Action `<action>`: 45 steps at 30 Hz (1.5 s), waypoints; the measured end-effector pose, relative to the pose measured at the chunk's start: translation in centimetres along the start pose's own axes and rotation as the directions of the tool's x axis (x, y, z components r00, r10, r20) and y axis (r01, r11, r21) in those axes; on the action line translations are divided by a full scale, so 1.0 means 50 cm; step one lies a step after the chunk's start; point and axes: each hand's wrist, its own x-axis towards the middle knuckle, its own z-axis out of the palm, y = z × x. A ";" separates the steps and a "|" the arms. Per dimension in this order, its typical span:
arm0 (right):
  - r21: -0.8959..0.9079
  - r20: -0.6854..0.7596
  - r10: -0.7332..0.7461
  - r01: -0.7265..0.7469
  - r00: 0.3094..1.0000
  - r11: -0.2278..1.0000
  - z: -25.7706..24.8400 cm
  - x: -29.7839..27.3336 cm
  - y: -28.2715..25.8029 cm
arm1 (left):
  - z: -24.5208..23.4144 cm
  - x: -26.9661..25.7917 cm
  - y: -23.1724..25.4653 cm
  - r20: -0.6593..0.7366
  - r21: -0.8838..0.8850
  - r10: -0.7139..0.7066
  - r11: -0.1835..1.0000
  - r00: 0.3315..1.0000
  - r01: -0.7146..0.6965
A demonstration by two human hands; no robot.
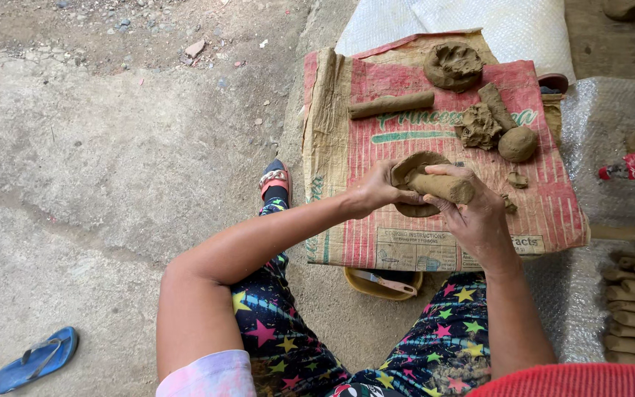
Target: The person shapes and joins pieces of clay by hand to create a mushroom-shaped object on a low work surface.
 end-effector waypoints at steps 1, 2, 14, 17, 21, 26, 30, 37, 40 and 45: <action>0.010 0.016 0.023 -0.023 1.000 1.000 0.001 -0.001 -0.002 | 0.003 -0.009 0.002 -0.001 -0.001 -0.002 1.000 1.000 0.002; 0.008 0.013 0.021 -0.021 1.000 1.000 -0.001 -0.002 -0.005 | 0.005 -0.014 0.008 0.003 -0.013 0.010 1.000 1.000 -0.010; 0.474 -0.280 0.293 -0.134 0.914 0.870 -0.020 -0.061 -0.039 | -0.011 -0.102 0.093 0.087 0.036 0.278 0.959 0.957 -0.282; 0.734 -0.073 0.496 -0.290 0.865 0.614 0.042 -0.071 -0.004 | -0.007 -0.124 0.103 0.076 0.081 0.207 0.974 0.975 -0.213; 0.749 -0.110 0.560 -0.301 0.821 0.590 0.074 -0.090 0.022 | 0.003 -0.122 0.084 0.088 0.221 0.328 0.915 0.941 -0.339; 0.652 -0.161 0.461 -0.257 0.873 0.713 0.080 -0.101 0.022 | 0.001 -0.119 0.063 0.137 0.177 0.300 0.930 0.944 -0.322; 0.383 -0.198 0.442 -0.346 0.875 0.857 0.094 -0.102 0.016 | 0.001 -0.111 0.047 0.080 0.335 0.376 0.862 0.923 -0.380; 0.066 0.070 0.521 -0.525 0.851 0.848 0.071 -0.061 0.029 | -0.026 -0.073 0.007 0.031 0.234 0.146 0.961 0.989 -0.149; -0.041 -0.026 -0.128 0.127 0.991 0.991 0.053 -0.041 0.016 | -0.041 -0.027 0.007 -0.029 0.118 -0.008 0.993 1.000 0.011; -0.025 -0.029 -0.007 0.007 1.000 1.000 0.118 0.002 0.073 | -0.079 0.038 0.013 0.171 -0.030 -0.121 0.991 0.978 0.128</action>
